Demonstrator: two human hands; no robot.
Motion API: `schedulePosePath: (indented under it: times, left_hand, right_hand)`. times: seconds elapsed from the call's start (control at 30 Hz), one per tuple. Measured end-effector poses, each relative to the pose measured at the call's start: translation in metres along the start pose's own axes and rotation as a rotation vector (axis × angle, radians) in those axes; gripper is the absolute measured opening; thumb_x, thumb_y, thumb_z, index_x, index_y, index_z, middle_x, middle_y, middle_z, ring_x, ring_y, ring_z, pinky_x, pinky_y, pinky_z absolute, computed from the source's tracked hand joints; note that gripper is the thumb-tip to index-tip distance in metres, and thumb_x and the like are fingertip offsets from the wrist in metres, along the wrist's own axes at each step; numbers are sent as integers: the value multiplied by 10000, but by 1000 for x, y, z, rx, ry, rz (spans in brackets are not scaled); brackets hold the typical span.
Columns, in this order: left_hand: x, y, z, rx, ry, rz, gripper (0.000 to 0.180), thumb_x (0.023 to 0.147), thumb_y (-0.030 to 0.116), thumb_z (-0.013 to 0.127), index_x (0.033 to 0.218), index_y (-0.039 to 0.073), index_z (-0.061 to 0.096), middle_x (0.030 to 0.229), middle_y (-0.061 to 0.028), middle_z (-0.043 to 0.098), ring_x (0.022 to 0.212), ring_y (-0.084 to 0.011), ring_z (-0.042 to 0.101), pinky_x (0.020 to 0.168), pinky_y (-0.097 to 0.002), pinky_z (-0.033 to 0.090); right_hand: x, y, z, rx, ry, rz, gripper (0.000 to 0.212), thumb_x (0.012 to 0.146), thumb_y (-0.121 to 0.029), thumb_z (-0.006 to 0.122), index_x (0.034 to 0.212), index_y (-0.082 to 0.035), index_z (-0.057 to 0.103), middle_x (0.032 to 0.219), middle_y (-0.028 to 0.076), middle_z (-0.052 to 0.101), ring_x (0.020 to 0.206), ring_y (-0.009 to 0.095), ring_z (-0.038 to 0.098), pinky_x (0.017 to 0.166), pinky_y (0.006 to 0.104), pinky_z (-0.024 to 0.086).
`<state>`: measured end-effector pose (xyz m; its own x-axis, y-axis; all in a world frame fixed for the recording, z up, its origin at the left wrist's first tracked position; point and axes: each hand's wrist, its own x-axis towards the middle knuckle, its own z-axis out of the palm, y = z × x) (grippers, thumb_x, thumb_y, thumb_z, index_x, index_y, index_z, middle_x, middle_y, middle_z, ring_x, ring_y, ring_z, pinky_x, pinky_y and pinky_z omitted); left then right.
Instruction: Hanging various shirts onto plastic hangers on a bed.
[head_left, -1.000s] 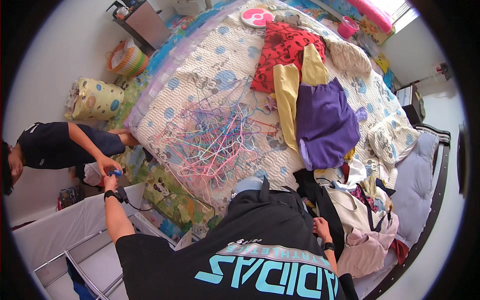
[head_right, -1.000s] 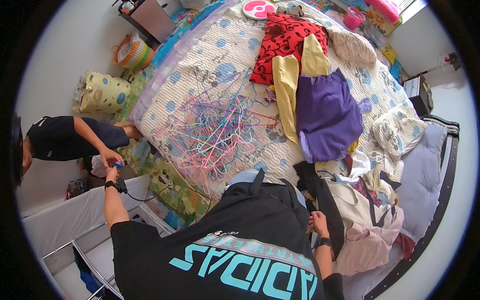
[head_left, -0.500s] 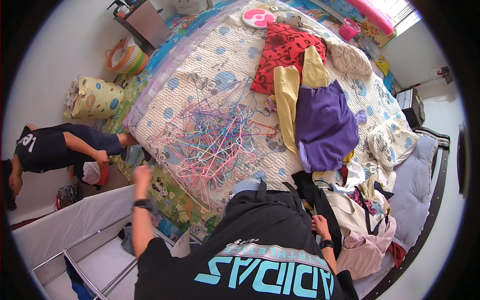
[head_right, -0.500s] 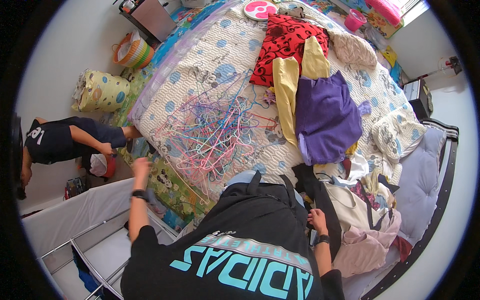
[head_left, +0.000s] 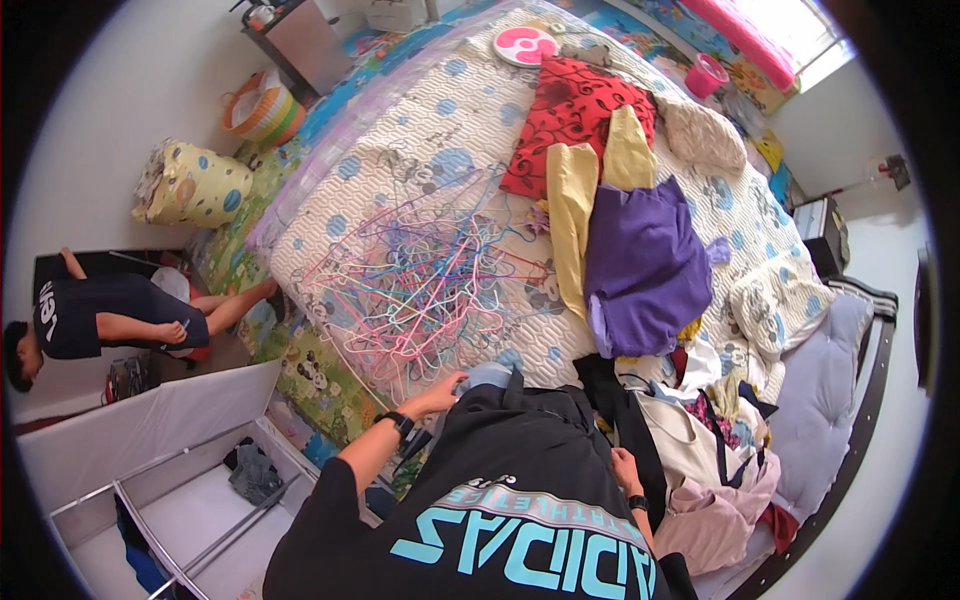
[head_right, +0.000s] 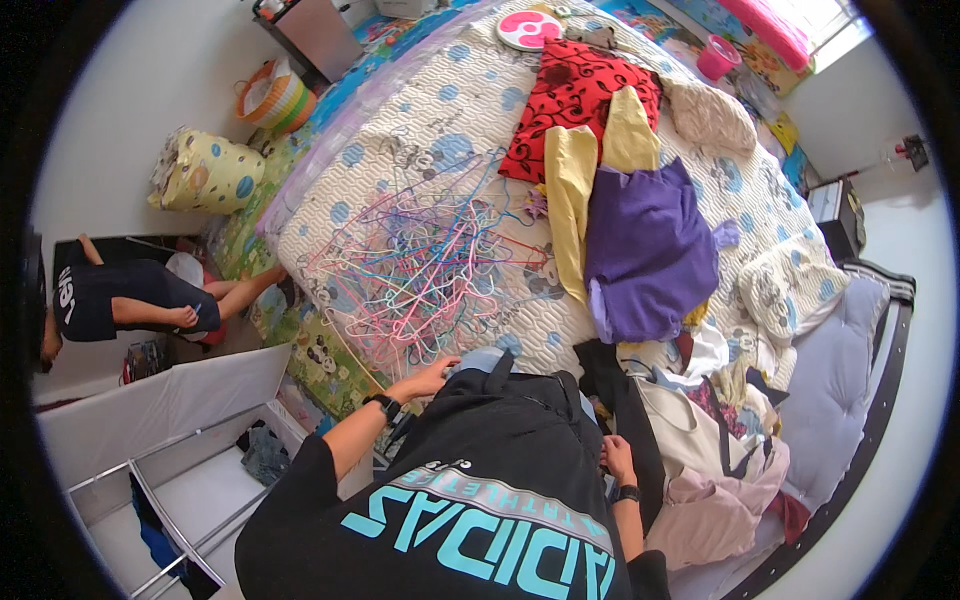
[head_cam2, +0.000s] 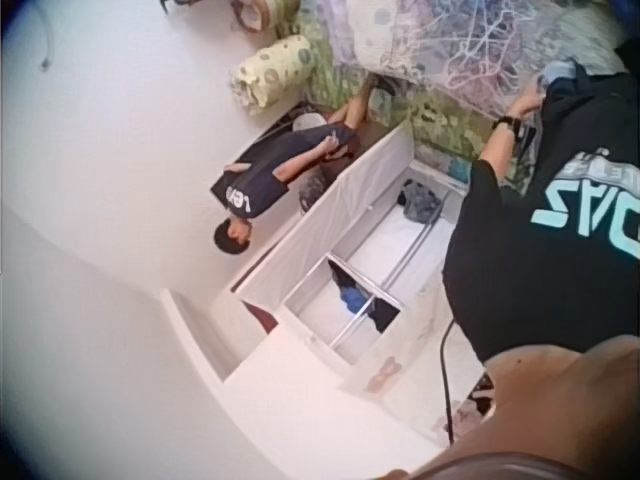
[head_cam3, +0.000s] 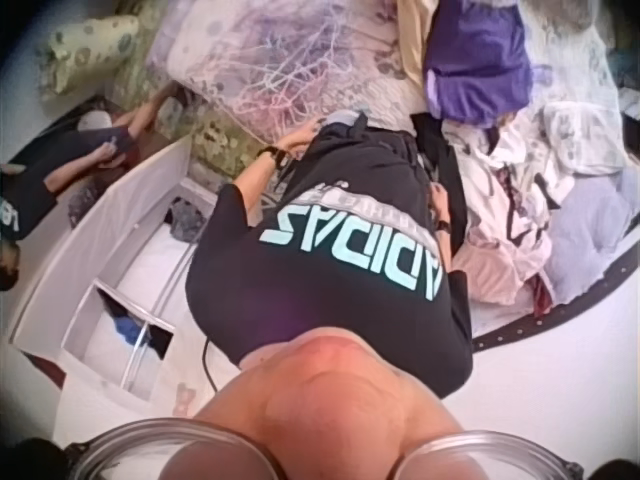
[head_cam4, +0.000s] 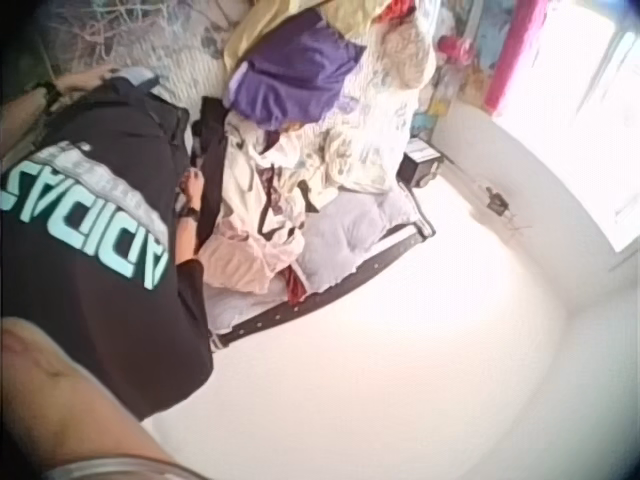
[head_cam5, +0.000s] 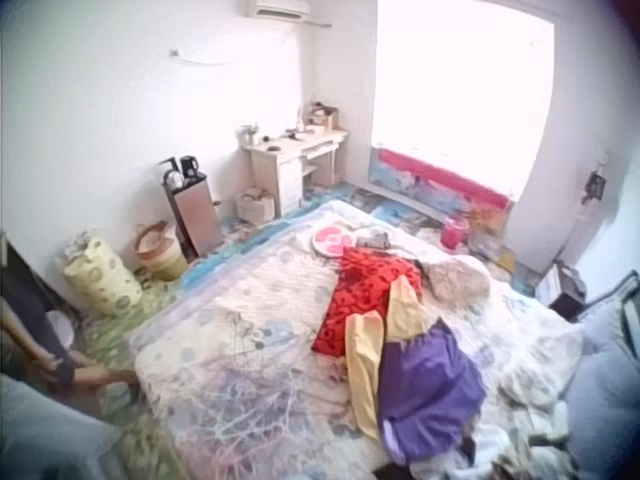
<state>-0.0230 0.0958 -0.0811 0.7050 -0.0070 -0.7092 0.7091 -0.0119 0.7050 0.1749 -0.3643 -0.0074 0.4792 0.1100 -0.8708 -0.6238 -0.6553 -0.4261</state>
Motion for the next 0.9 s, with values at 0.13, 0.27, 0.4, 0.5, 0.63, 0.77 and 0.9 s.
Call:
schedulePosePath:
  times: [0.13, 0.27, 0.4, 0.5, 0.63, 0.77, 0.9]
  left_hand:
    - [11, 32, -13, 239, -221, 94, 776, 810, 233, 744, 1461, 85, 348, 1450, -198, 440, 1335, -329, 447, 1053, -403, 406]
    - [3, 20, -14, 199, -241, 122, 804, 795, 225, 753, 1473, 99, 341, 1468, -199, 421, 1312, -311, 470, 1024, -416, 424]
    - [24, 27, 9, 393, 80, 185, 558, 726, 80, 672, 1262, 68, 515, 1126, -251, 601, 1061, -417, 585, 863, -466, 469]
    - [35, 50, 20, 590, 296, 59, 430, 730, 61, 648, 1150, 52, 555, 1084, -222, 617, 991, -403, 608, 826, -466, 479]
    - [37, 30, 32, 647, 546, 180, 344, 729, 18, 584, 1072, 46, 583, 995, -176, 655, 936, -368, 633, 764, -456, 497]
    - [-7, 28, -8, 258, 290, 280, 236, 750, 74, 628, 984, 45, 614, 914, -149, 664, 859, -317, 654, 731, -410, 523]
    - [-36, -26, -64, -26, 344, 170, 181, 801, 129, 632, 958, 40, 651, 939, -149, 690, 867, -295, 670, 760, -387, 529]
  right_hand:
    - [7, 11, -9, 52, 16, -1, 174, 953, -190, 602, 1033, -36, 618, 765, 11, 576, 592, 84, 534, 500, 233, 459]
    - [7, 3, -6, 85, 12, -65, 168, 968, -182, 583, 1036, -32, 620, 758, 6, 568, 571, 75, 505, 483, 228, 432]
    - [6, 11, -5, -71, 20, -210, 220, 981, -192, 572, 1043, 7, 643, 852, 36, 630, 707, 100, 570, 625, 253, 477]
    - [5, 17, -7, -168, -11, -165, 275, 986, -197, 561, 1067, 49, 652, 966, 65, 675, 875, 120, 598, 785, 258, 475]
    - [14, 52, -22, -193, -5, -206, 299, 989, -220, 547, 1078, 47, 649, 945, 61, 675, 840, 119, 597, 753, 261, 480]
    - [0, 35, -26, -238, 7, -154, 300, 991, -238, 543, 1078, 26, 656, 921, 46, 669, 763, 94, 572, 650, 248, 463]
    - [-18, 17, -26, -216, 6, -81, 290, 992, -241, 541, 1086, 6, 660, 900, 32, 656, 727, 73, 547, 612, 236, 442]
